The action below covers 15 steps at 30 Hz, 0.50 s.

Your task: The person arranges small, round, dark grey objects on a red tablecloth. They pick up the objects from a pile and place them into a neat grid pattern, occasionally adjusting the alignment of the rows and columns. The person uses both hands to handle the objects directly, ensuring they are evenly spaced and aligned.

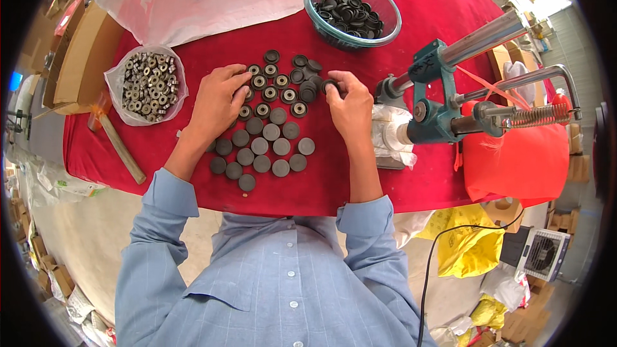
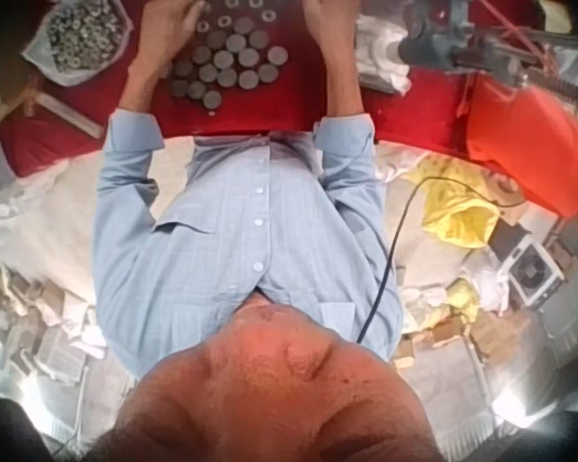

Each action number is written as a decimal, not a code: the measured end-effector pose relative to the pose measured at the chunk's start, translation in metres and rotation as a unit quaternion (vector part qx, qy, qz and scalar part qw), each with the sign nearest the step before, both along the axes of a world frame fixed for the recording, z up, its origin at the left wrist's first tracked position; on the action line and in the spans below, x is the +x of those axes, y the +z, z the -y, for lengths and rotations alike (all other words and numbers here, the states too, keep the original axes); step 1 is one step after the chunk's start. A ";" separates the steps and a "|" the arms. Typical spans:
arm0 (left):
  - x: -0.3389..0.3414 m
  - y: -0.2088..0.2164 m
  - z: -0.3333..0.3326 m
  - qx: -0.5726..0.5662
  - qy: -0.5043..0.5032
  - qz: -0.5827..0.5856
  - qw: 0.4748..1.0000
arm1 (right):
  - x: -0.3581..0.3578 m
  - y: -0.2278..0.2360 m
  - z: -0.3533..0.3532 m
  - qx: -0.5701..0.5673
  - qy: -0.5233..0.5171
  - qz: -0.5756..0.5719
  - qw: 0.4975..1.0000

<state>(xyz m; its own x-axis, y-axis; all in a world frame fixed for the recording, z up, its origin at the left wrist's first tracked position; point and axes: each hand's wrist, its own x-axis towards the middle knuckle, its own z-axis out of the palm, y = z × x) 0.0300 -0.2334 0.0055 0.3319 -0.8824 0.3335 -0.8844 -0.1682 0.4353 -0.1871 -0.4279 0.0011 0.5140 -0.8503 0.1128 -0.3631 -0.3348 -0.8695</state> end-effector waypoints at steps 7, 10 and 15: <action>-0.017 -0.009 0.003 0.016 -0.040 0.100 0.994 | -0.011 -0.023 -0.014 0.024 -0.004 0.023 0.999; -0.021 -0.008 0.003 0.024 -0.034 0.119 0.992 | -0.013 -0.034 -0.020 -0.036 -0.011 0.034 0.999; -0.018 -0.012 0.003 0.026 -0.049 0.125 0.991 | -0.012 -0.039 -0.025 -0.085 -0.023 0.041 0.995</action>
<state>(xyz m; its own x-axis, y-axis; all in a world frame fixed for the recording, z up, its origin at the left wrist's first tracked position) 0.0123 -0.2365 -0.0061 0.1568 -0.9248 0.3467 -0.9765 -0.0927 0.1943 -0.1993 -0.4032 -0.0381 0.4579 -0.8378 0.2974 -0.3118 -0.4646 -0.8288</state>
